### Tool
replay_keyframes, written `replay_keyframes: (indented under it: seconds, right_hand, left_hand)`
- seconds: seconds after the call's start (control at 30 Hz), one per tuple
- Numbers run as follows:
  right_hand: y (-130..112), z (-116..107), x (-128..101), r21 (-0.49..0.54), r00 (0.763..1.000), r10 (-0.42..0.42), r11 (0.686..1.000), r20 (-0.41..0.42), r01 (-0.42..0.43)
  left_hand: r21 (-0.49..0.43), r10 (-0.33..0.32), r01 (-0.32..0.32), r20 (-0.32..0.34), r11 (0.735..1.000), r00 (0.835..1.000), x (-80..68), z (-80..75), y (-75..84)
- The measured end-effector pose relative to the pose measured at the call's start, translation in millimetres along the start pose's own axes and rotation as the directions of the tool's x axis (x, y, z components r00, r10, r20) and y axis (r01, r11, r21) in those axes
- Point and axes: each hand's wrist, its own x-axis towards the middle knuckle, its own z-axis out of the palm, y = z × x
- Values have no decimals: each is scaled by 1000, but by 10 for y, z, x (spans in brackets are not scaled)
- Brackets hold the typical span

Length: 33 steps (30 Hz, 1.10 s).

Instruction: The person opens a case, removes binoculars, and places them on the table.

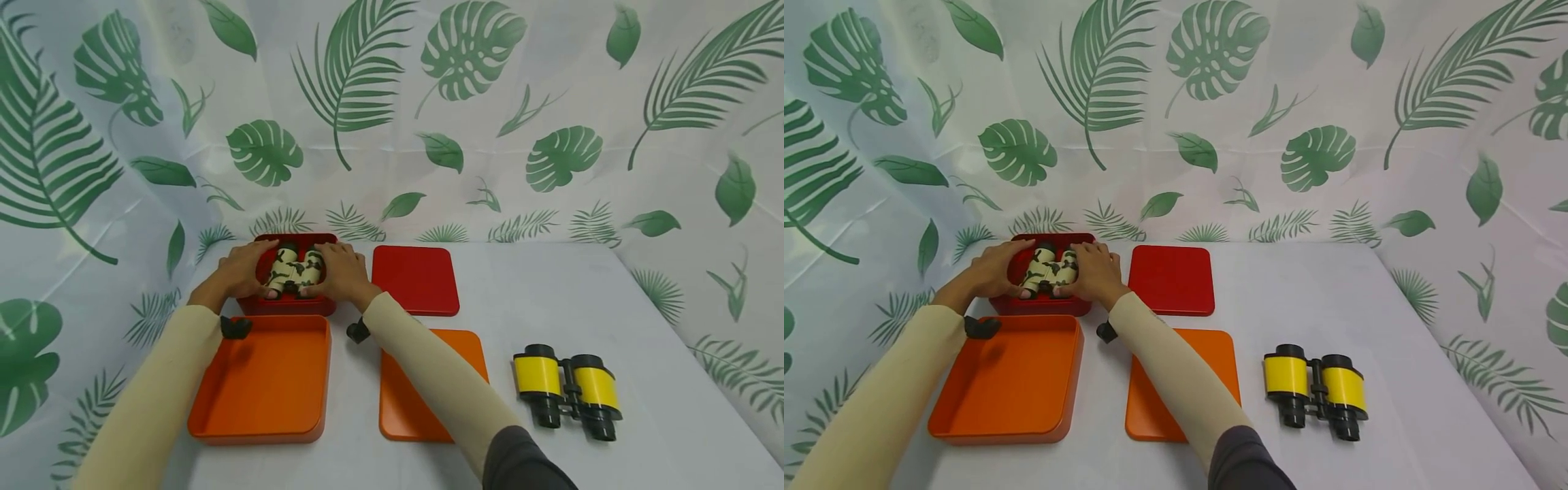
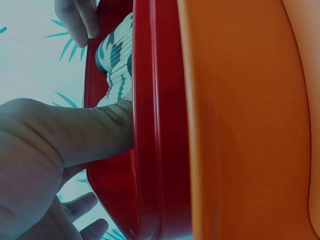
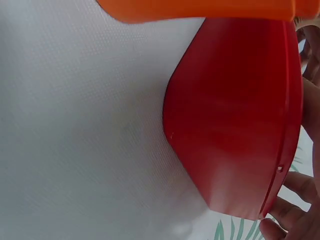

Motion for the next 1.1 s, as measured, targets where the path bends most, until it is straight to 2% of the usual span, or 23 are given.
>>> replay_keyframes:
  seconds: [0.37, 0.6, 0.73, 1.1]
  right_hand:
    - [12, 49, 94, -8, 999, 13, 1000, 41, -13]
    - [29, 20, 177, -29, 995, 17, 999, 99, -14]
    - [50, 11, 225, -67, 995, 15, 998, 102, -8]
    - [35, 60, 266, -83, 994, -6, 996, 113, 16]
  left_hand:
    - [-3, 20, -20, 30, 1000, 999, 36, 12, -37]
    - [-8, 29, -28, 65, 1000, 997, 61, -10, -63]
    - [-13, 26, -25, 88, 1000, 996, 86, -31, -56]
    - [-29, 47, -43, 150, 999, 988, 133, 10, -125]
